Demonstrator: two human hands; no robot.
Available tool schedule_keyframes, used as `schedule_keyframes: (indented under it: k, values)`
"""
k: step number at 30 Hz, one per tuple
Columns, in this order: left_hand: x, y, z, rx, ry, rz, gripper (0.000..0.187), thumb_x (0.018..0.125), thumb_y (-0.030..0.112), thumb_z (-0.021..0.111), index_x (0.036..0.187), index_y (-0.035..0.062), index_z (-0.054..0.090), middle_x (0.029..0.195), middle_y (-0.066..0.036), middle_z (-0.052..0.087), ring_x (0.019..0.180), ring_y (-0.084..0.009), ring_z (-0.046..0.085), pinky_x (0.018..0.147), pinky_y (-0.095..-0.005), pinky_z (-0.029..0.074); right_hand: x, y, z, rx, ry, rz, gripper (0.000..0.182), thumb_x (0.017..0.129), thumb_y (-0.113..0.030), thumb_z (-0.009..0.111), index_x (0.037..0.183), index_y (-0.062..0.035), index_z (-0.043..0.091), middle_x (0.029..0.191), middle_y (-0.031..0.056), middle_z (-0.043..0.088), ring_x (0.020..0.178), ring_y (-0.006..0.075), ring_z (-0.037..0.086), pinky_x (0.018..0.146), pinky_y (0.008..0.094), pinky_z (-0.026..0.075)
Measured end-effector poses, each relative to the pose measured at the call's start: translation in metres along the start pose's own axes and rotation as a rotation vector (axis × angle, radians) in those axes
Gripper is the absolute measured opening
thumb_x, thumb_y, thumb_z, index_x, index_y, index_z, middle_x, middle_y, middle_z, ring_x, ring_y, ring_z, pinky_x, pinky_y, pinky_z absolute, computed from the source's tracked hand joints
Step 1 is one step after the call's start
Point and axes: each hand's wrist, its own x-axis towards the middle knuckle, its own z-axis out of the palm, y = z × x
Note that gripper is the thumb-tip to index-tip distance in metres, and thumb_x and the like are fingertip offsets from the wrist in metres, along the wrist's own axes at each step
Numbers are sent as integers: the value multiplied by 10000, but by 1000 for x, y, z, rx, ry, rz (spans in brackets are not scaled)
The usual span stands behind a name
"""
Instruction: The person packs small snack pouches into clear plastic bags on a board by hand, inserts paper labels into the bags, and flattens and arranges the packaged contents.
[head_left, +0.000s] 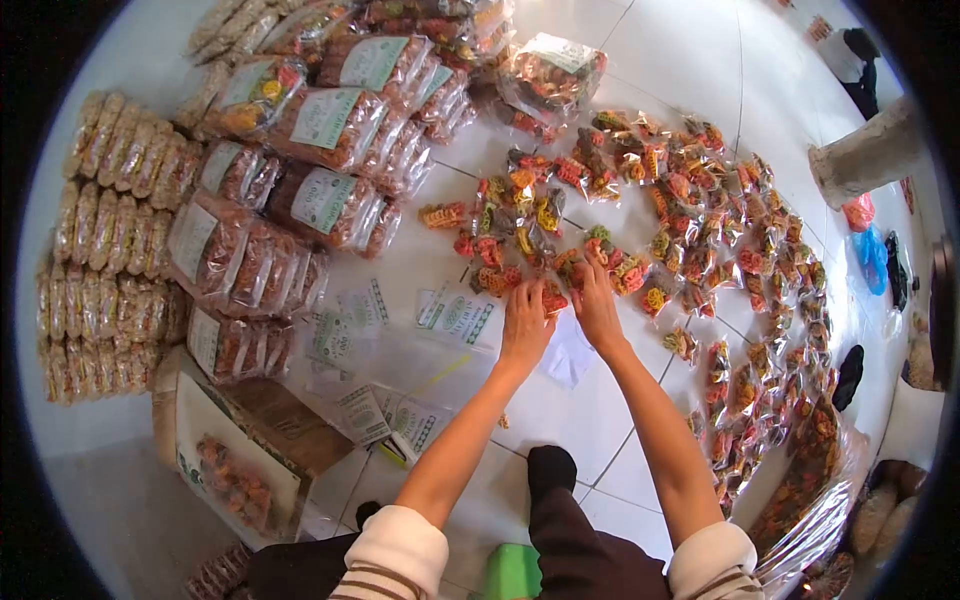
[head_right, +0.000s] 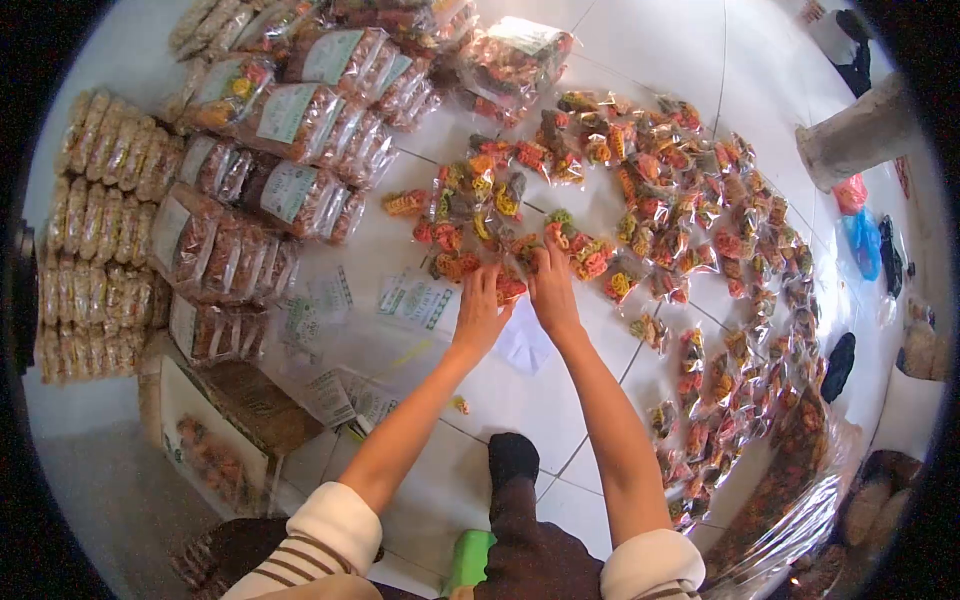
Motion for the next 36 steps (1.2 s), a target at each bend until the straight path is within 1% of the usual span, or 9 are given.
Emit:
schedule_keyframes:
  k: [6, 9, 11, 12, 18, 22, 26, 31, 36]
  values:
    - [-5, -9, 6, 14, -79, -113, 610, 706, 160, 665, 1208, -7, 362, 1085, -159, 427, 1032, -330, 414, 893, -411, 356, 0, 3, 7, 24, -127, 170, 444, 676, 24, 586, 1072, 0, 386, 1059, 197, 460, 1039, 347, 428, 885, 393, 359]
    - [-2, -6, -16, -164, 36, -170, 600, 747, 170, 639, 1247, 13, 346, 1156, -166, 421, 1066, -324, 406, 921, -395, 337, -3, -22, -15, 427, 161, 345, 404, 719, 2, 583, 1071, 2, 384, 976, 157, 476, 900, 247, 509, 788, 322, 411]
    - [0, 3, -43, -692, 18, -387, 647, 727, 151, 668, 1268, 27, 335, 1193, -147, 433, 1086, -287, 435, 941, -368, 334, -13, -28, -26, 613, 113, 437, 373, 778, -74, 568, 1094, -12, 381, 943, 97, 510, 870, 188, 527, 760, 303, 426]
    - [0, 10, -65, -676, 40, -372, 647, 727, 151, 668, 1268, 27, 335, 1193, -147, 433, 1086, -287, 435, 941, -368, 334, -17, -38, -32, 735, 75, 491, 371, 800, -106, 559, 1111, -19, 377, 934, 78, 522, 875, 174, 527, 763, 297, 426]
    - [-19, 54, -226, -199, 39, 350, 661, 665, 72, 697, 1241, 64, 372, 1229, -87, 456, 1144, -265, 428, 1008, -379, 286, -8, -164, -105, 1412, -477, 710, 374, 850, -189, 519, 1167, -45, 381, 1024, 75, 526, 940, 154, 530, 789, 287, 435]
    - [-60, 82, -324, 103, -56, 643, 639, 646, 28, 676, 1217, 105, 400, 1198, -16, 471, 1129, -188, 443, 1038, -393, 263, -9, -257, -150, 1512, -719, 499, 295, 889, -190, 440, 1154, -63, 424, 1064, 58, 519, 972, 140, 520, 806, 294, 435]
    - [-115, 111, -400, 317, -27, 632, 547, 719, 37, 584, 1233, 81, 400, 1177, 2, 454, 1144, -160, 414, 1052, -375, 251, -30, -333, -174, 1502, -966, 458, 347, 906, -286, 425, 1178, -70, 433, 1113, 44, 502, 1004, 122, 498, 848, 295, 414]
    - [-187, 120, -452, 497, 133, 632, 536, 717, 56, 596, 1216, 51, 398, 1207, -1, 455, 1154, -172, 404, 1047, -383, 265, -70, -404, -195, 1172, -1224, 35, 721, 793, -196, 635, 1330, -49, 176, 1098, 101, 496, 985, 180, 525, 808, 326, 455]
    - [-253, 115, -485, 411, 267, 539, 525, 760, 29, 562, 1244, 51, 361, 1246, -23, 448, 1221, -191, 340, 1040, -416, 264, -101, -460, -179, 1044, -1365, -135, 614, 784, -144, 639, 1258, -21, 270, 1043, 113, 497, 892, 189, 563, 783, 322, 487]
